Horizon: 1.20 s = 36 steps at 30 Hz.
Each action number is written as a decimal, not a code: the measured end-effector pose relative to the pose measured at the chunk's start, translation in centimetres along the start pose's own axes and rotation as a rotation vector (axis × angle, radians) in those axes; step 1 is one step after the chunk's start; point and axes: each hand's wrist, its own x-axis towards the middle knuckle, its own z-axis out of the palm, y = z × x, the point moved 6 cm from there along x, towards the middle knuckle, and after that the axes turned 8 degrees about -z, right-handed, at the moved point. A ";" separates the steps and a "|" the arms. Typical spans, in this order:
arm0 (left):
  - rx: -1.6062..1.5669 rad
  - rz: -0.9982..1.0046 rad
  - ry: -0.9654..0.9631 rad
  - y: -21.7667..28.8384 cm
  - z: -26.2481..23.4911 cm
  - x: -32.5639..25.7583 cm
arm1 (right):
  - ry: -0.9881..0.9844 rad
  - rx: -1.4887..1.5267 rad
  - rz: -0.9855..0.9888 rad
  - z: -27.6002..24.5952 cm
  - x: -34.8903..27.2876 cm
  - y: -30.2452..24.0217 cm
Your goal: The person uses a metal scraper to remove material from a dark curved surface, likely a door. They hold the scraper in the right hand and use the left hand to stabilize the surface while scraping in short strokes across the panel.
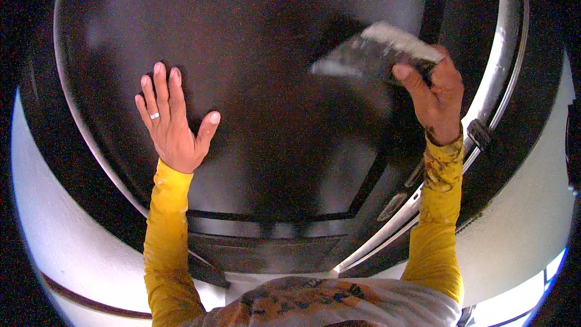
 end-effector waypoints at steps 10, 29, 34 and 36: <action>0.026 0.024 0.030 1.2 -1.0 1.5 | -0.007 0.106 0.022 -2.0 0.0 1.3; 0.034 -0.017 0.038 0.4 -2.3 -1.0 | -0.033 0.118 -0.101 -0.8 -0.1 -0.2; 0.036 -0.005 0.023 0.4 -2.1 -0.4 | -0.046 0.105 -0.033 0.7 0.4 -2.0; 0.035 -0.005 0.027 0.6 -2.4 -0.4 | -0.021 0.180 -0.063 1.7 0.3 -3.3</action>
